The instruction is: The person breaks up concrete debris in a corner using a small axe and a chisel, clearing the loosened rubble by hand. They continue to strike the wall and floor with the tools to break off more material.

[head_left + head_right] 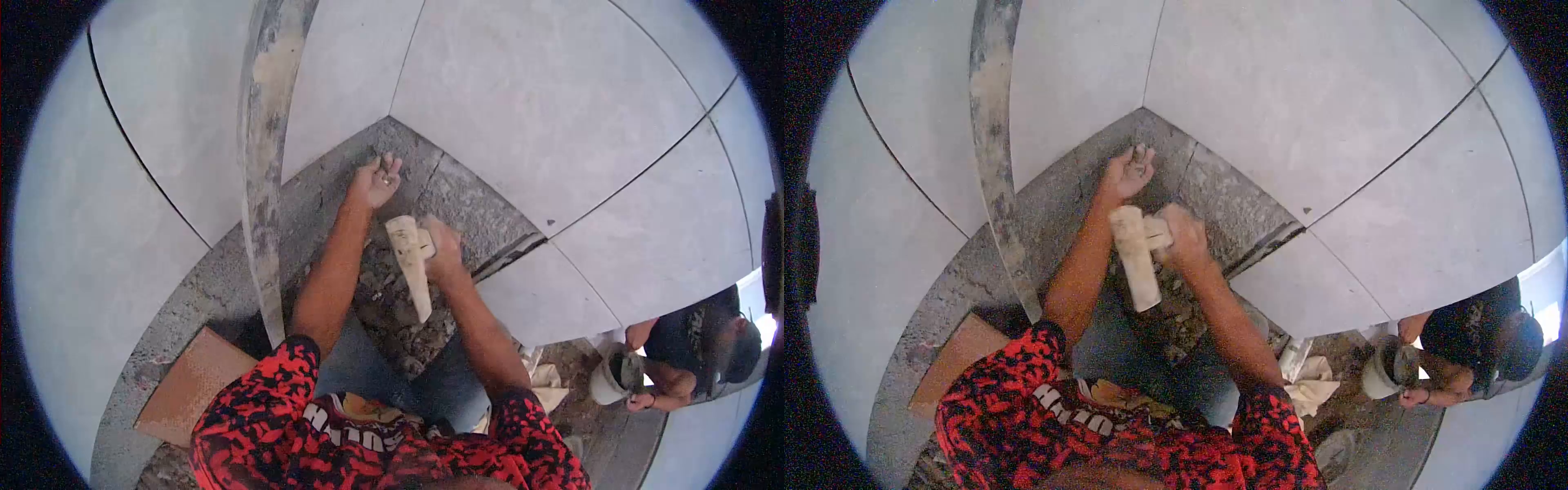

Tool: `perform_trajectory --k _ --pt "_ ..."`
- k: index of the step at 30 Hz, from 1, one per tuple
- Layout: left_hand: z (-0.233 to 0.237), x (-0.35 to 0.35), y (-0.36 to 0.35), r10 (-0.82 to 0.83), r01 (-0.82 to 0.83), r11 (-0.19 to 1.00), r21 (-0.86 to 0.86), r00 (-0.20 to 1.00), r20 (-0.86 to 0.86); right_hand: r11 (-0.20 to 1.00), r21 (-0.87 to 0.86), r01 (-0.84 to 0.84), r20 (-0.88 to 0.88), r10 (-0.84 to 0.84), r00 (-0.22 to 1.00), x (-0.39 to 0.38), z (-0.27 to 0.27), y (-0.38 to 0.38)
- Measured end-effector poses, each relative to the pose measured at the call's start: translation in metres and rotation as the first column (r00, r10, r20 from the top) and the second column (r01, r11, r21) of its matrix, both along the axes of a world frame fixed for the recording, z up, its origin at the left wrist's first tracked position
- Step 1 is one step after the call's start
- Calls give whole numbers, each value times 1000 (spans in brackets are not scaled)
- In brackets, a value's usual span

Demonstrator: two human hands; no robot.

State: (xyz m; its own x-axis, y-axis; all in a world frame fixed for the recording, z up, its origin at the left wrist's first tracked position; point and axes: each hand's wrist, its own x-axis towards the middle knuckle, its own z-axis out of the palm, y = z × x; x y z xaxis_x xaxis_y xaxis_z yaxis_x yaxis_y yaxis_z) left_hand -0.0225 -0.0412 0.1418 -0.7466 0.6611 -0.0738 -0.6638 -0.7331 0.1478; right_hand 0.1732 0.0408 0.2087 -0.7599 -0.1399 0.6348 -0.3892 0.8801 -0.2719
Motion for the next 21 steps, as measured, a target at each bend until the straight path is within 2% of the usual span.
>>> perform_trajectory --k 1,2,3,5,8,9,10,11,12,13,14,16,17,18,19,20,21 --pt "-3 3 -1 -3 4 1000 -8 1000 13 1000 -8 4 13 -3 1000 -7 -15 6" --pt "1 2 1 -4 5 999 -33 1000 30 989 31 147 236 -150 960 -29 -30 19" --pt "2 1 4 -5 8 998 -58 999 44 956 101 275 438 -291 851 -36 -27 22" --pt "1 -4 5 12 -11 1000 -25 1000 18 944 120 308 411 -330 850 -27 -12 20" --pt "-11 -3 6 -18 18 999 46 1000 -5 937 71 341 491 -331 806 9 -10 12" --pt "-9 -3 2 -33 38 995 91 998 -49 965 -10 263 346 -244 906 17 -12 14" --pt "-6 -2 4 8 -9 1000 17 998 68 983 -79 169 182 -152 971 23 -14 14" --pt "-10 1 0 10 -11 1000 12 997 73 982 -84 168 187 -150 971 33 -8 9" --pt "-15 6 -3 29 -47 976 -211 995 -91 957 -176 230 267 -178 947 46 5 3" --pt "-19 9 -7 8 -117 903 -413 967 -255 919 -261 296 345 -198 918 55 11 0" --pt "-39 12 -12 4 -109 900 -421 970 -243 916 -264 302 358 -197 913 65 4 2" --pt "-88 6 -15 -125 -252 560 -789 916 -381 882 -354 311 448 -132 884 76 -11 10" --pt "-96 2 -8 -121 -270 566 -779 907 -403 885 -354 303 426 -136 894 71 -8 12" --pt "-119 20 -7 54 -197 641 -742 976 -213 845 -409 344 472 -127 872 78 -7 9" --pt "-134 39 -11 208 -143 711 -689 978 11 797 -462 388 521 -110 846 87 -10 5" --pt "-121 40 -12 210 -157 711 -685 978 -7 797 -487 358 426 -141 894 86 -11 3" --pt "-100 51 -15 100 -161 727 -668 987 -129 796 -488 358 422 -144 895 84 -16 6"
